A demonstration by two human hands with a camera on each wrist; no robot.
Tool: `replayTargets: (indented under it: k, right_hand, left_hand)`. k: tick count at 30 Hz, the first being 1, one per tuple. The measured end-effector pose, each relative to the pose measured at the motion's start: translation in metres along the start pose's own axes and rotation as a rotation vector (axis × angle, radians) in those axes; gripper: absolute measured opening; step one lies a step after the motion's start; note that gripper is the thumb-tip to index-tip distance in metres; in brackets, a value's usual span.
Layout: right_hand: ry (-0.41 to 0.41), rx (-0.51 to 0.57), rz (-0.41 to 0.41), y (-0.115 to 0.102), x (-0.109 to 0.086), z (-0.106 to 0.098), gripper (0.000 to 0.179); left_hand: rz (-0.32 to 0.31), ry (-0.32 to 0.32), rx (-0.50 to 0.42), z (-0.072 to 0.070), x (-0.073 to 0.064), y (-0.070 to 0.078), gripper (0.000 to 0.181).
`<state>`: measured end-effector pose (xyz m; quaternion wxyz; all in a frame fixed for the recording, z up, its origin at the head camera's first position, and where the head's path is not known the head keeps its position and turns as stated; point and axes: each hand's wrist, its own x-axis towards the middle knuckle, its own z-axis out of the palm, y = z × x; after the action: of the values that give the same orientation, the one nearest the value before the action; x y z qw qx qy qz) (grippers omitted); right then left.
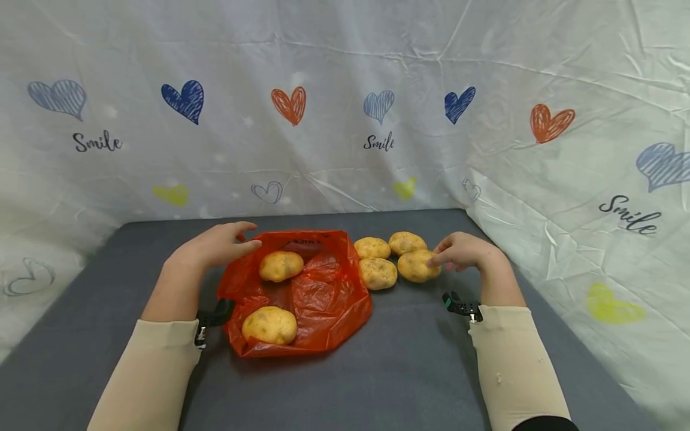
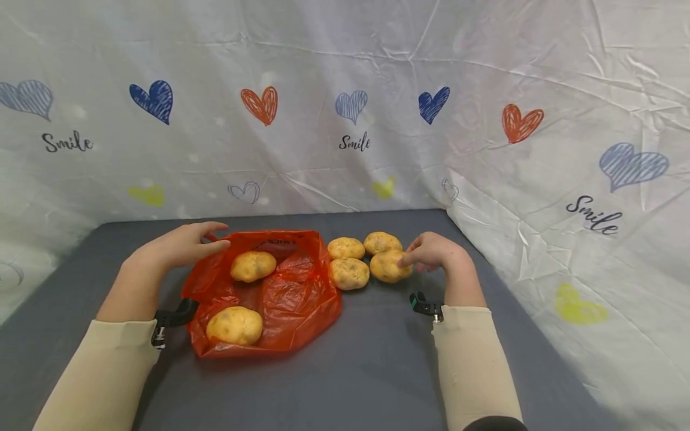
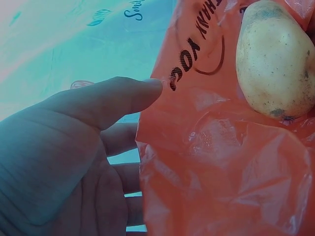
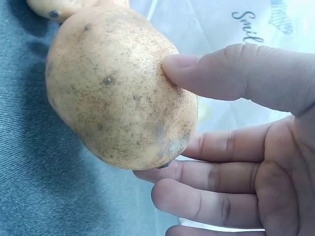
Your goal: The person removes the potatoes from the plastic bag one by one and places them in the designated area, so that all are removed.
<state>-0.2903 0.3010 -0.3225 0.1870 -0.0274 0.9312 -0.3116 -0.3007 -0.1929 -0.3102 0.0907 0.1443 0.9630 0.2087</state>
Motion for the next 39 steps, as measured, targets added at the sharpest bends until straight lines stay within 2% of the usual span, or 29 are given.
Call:
replayTargets:
  k: [11,19,33,39]
  right_hand:
    - [-0.007,0.001,0.004,0.005,0.011,0.004,0.064]
    - [-0.037,0.022,0.023,0.005,0.013,0.004,0.064]
    - [-0.036,0.004,0.013,-0.002,0.006,0.0,0.058]
    - [-0.003,-0.016,-0.005,-0.008,-0.002,-0.001,0.06]
  left_hand:
    - [-0.029,-0.008,-0.002,0.002,0.0,0.0,0.078]
    - [-0.012,-0.002,-0.001,0.001,-0.001,0.0,0.073]
    - [-0.009,-0.001,0.012,0.001,0.0,0.001,0.076]
    - [-0.003,-0.006,0.012,0.002,0.002,0.001,0.074]
